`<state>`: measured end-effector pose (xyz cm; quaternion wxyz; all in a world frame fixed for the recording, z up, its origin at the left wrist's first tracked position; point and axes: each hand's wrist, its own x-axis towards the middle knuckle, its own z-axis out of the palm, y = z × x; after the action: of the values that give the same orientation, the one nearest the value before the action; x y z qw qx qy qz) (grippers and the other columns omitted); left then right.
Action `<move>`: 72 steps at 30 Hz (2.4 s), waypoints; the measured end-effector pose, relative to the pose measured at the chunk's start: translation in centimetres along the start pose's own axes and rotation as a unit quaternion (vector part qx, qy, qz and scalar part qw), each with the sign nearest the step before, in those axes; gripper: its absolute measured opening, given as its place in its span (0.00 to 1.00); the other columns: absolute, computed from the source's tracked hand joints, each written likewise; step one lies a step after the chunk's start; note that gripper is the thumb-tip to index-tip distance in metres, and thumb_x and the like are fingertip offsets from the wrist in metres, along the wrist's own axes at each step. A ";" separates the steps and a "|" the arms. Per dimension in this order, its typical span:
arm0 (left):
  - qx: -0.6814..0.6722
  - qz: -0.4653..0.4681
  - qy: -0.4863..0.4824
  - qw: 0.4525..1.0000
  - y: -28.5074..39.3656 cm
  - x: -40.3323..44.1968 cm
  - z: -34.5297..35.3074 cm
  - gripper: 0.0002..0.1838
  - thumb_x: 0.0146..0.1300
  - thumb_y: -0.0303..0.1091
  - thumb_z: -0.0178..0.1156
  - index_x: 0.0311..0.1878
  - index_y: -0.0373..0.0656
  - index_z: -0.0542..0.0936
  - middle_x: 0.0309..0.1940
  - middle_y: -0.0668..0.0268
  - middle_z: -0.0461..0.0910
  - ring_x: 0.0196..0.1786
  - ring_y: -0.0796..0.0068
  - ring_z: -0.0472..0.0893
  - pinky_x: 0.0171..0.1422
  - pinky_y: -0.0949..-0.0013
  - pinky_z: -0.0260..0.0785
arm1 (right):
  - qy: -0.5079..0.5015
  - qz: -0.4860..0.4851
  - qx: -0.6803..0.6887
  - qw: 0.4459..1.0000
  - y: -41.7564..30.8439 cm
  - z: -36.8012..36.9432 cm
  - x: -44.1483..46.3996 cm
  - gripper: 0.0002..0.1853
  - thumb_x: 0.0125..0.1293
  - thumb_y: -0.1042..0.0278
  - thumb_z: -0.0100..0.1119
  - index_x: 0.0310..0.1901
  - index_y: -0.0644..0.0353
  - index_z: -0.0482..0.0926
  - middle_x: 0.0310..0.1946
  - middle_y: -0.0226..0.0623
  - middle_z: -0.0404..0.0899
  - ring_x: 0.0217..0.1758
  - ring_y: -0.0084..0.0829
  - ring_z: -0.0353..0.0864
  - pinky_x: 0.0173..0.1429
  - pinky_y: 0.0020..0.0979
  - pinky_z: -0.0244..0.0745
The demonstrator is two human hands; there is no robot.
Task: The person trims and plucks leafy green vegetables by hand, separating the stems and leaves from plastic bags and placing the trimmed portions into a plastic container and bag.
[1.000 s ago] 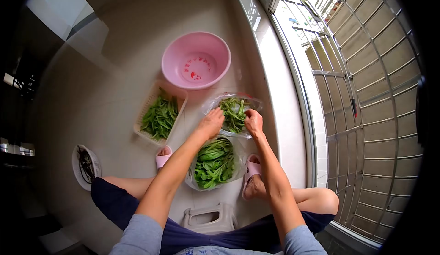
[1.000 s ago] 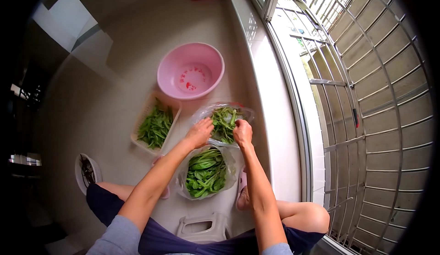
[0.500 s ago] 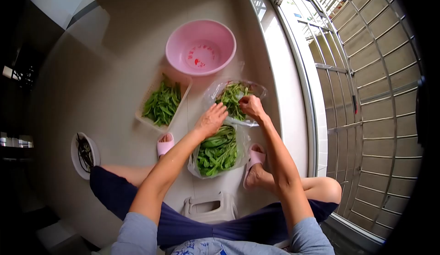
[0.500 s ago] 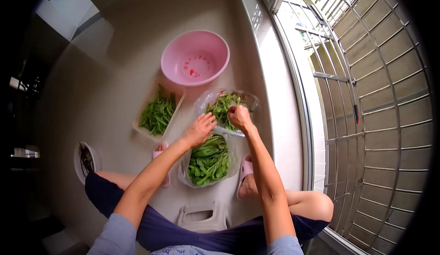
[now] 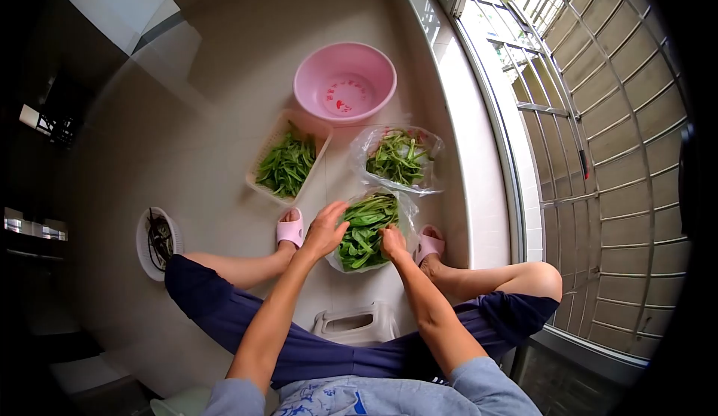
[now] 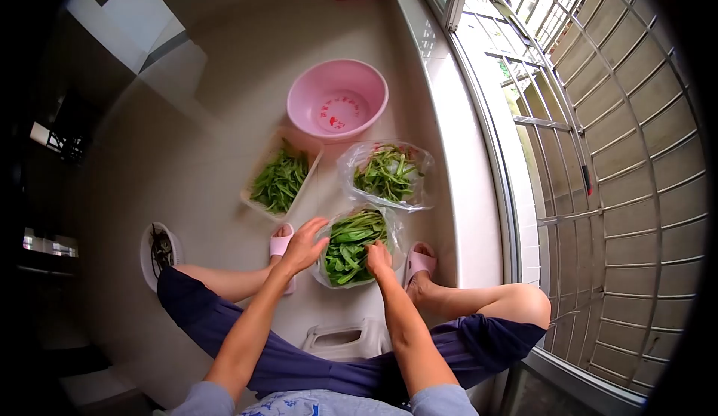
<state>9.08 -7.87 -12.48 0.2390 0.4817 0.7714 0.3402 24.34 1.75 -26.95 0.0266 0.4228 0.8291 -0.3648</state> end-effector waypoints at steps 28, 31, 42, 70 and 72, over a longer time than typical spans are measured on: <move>-0.169 -0.024 -0.044 0.984 8.8 -0.2 -2.4 0.23 0.43 0.23 0.58 0.47 0.38 0.69 0.32 0.69 0.73 0.33 0.84 0.72 0.38 0.80 0.66 | -0.057 -0.320 0.006 0.946 -13.8 -20.0 -3.3 0.08 0.45 0.68 0.56 0.26 0.64 0.76 0.18 0.41 0.74 0.21 0.33 0.74 0.28 0.28 0.68; -0.421 -0.058 -0.083 0.902 9.0 -0.4 -3.0 0.21 0.45 0.21 0.56 0.47 0.35 0.68 0.28 0.71 0.70 0.31 0.83 0.72 0.38 0.81 0.66 | -0.218 -0.177 0.296 0.913 -14.0 -21.2 -4.4 0.11 0.55 0.65 0.52 0.33 0.66 0.72 0.24 0.31 0.73 0.24 0.18 0.71 0.28 0.19 0.67; -0.609 -0.206 -0.070 0.763 7.6 -2.4 -4.0 0.13 0.48 0.22 0.53 0.39 0.36 0.71 0.28 0.66 0.73 0.29 0.79 0.73 0.34 0.78 0.67 | -0.291 -0.109 0.361 0.879 -11.6 -20.4 -5.9 0.12 0.55 0.61 0.52 0.28 0.63 0.75 0.17 0.26 0.70 0.18 0.14 0.63 0.22 0.16 0.57; -0.535 -0.241 -0.166 0.793 7.6 -3.1 -5.1 0.08 0.50 0.28 0.54 0.34 0.37 0.72 0.28 0.64 0.75 0.30 0.77 0.75 0.39 0.73 0.68 | -0.441 -0.037 0.480 0.758 -12.7 -18.8 -5.8 0.05 0.48 0.73 0.50 0.24 0.66 0.74 0.14 0.28 0.66 0.14 0.15 0.60 0.17 0.15 0.52; -0.544 -0.239 -0.166 0.787 7.8 -3.1 -5.0 0.07 0.50 0.28 0.54 0.34 0.37 0.72 0.28 0.64 0.75 0.30 0.76 0.75 0.39 0.73 0.68 | -0.444 -0.037 0.484 0.753 -12.5 -18.4 -5.6 0.05 0.48 0.73 0.50 0.24 0.66 0.73 0.14 0.29 0.67 0.14 0.15 0.61 0.17 0.15 0.52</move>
<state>11.42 -9.82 -3.20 0.6593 0.1208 0.4978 0.5504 23.79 4.84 -4.21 0.1702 0.1385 0.4520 -0.8646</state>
